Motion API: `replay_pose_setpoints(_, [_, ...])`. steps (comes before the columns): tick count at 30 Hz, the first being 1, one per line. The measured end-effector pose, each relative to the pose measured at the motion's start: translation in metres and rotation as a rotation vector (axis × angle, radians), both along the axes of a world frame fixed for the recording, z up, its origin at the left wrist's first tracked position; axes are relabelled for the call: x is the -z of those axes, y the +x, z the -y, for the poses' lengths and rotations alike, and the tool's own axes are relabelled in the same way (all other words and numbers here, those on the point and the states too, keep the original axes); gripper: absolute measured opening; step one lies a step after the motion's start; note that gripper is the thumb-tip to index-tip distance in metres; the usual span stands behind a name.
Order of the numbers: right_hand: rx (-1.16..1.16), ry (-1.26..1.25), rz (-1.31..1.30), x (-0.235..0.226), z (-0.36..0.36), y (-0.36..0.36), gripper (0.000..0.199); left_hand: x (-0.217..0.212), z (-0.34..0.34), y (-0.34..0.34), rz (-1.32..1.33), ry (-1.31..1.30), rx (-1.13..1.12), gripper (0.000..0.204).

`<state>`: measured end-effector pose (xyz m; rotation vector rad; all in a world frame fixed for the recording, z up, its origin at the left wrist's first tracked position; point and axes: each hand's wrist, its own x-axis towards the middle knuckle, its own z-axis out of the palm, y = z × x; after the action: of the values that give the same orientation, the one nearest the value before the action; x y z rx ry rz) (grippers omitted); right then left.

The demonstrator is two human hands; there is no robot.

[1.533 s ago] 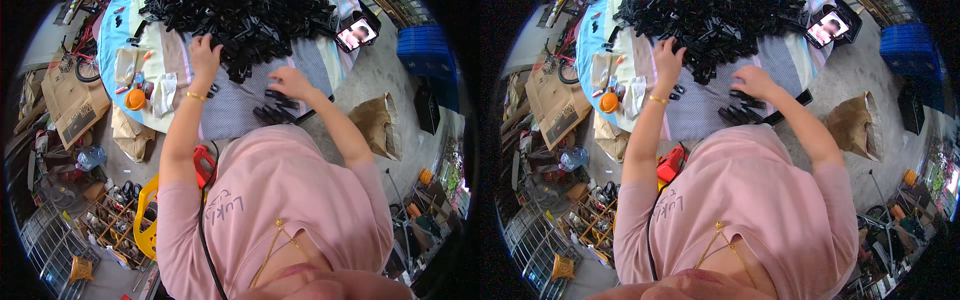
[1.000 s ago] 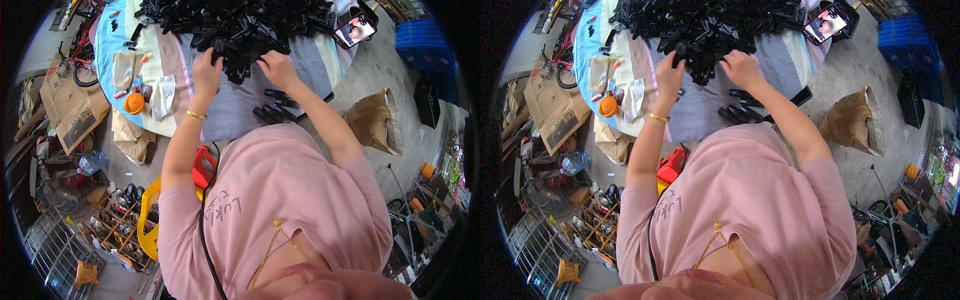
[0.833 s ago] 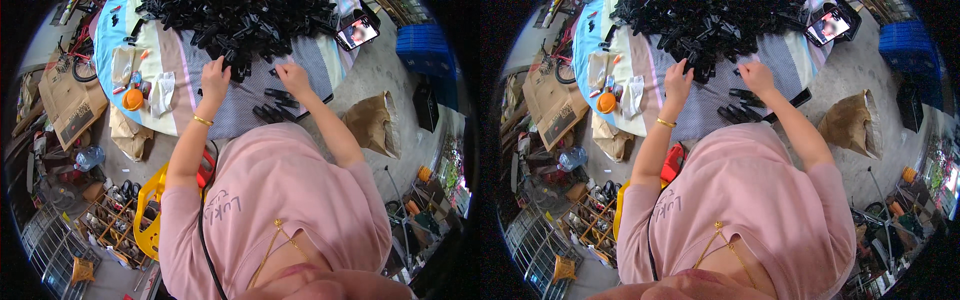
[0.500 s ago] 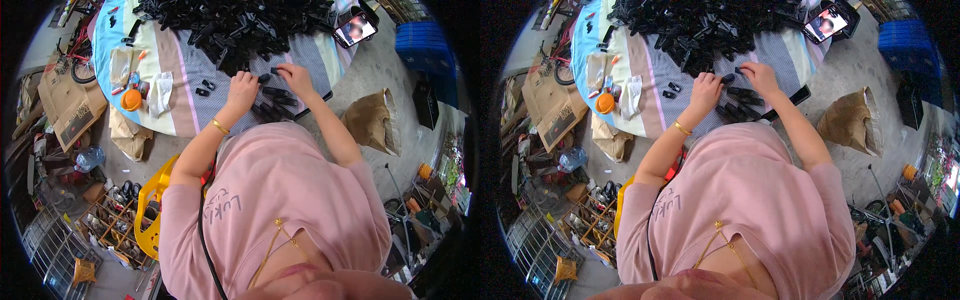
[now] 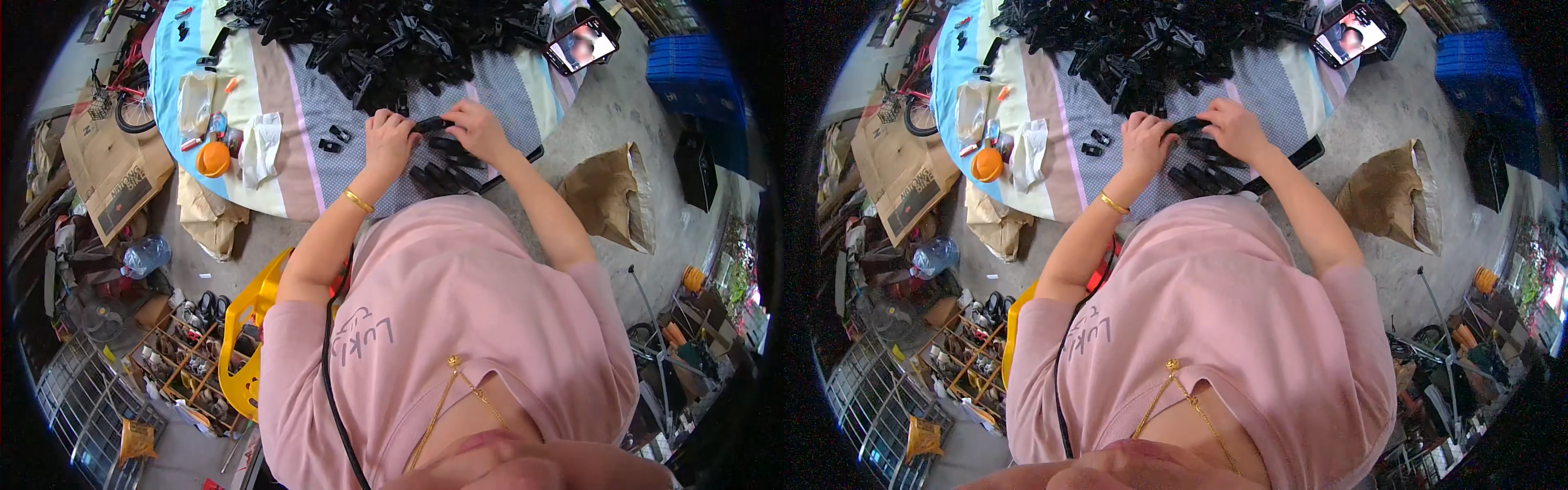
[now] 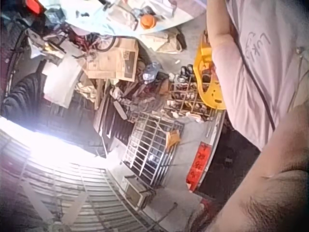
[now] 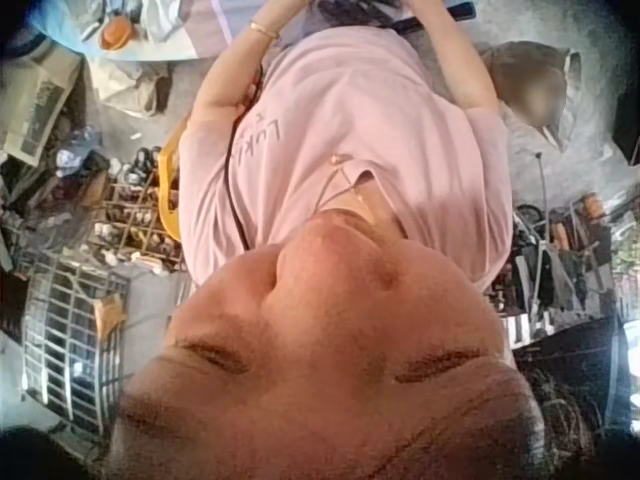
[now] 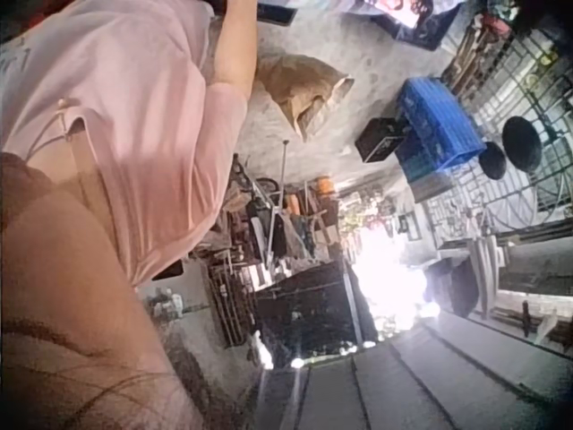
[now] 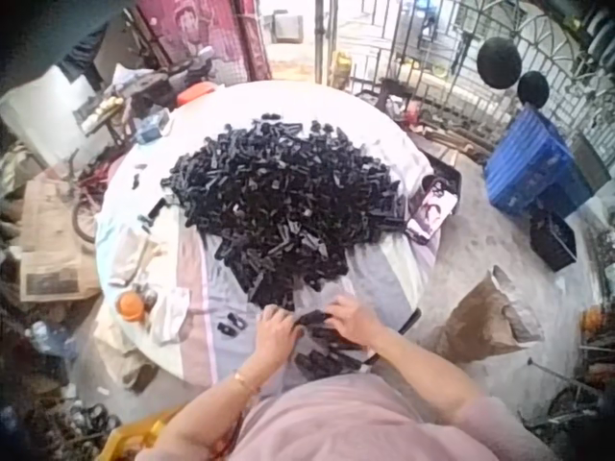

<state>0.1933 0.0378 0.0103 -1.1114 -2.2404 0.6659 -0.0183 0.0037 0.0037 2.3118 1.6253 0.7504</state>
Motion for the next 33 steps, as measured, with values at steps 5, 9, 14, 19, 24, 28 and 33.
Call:
replay_pose_setpoints(5, [-0.027, 0.012, 0.053, 0.001, -0.006, 0.005, 0.023, 0.007, -0.004, -0.005, 0.015, 0.043, 0.042, 0.019])
replay_pose_setpoints(9, [-0.020, 0.041, 0.004, -0.001, -0.008, 0.002, 0.021, 0.005, -0.005, -0.004, 0.002, 0.002, 0.035, 0.017])
replay_pose_setpoints(14, [-0.084, 0.023, 0.129, -0.004, -0.011, 0.003, 0.021, 0.002, -0.006, -0.004, -0.040, -0.032, 0.031, 0.021])
replay_pose_setpoints(19, [-0.137, 0.047, 0.096, 0.009, -0.013, -0.014, 0.019, 0.005, -0.008, -0.001, -0.063, -0.032, 0.062, 0.019])
replay_pose_setpoints(24, [-0.150, 0.048, 0.056, 0.008, -0.014, -0.016, 0.018, -0.002, -0.009, -0.002, -0.059, -0.023, 0.103, 0.020])
replay_pose_setpoints(28, [-0.207, -0.076, 0.264, 0.002, -0.011, -0.005, 0.019, -0.016, -0.023, -0.017, 0.128, 0.031, 0.067, 0.029])
replay_pose_setpoints(33, [-0.149, -0.356, 0.409, -0.006, -0.014, -0.008, 0.025, -0.009, -0.045, -0.051, 0.132, 0.081, -0.337, 0.032])
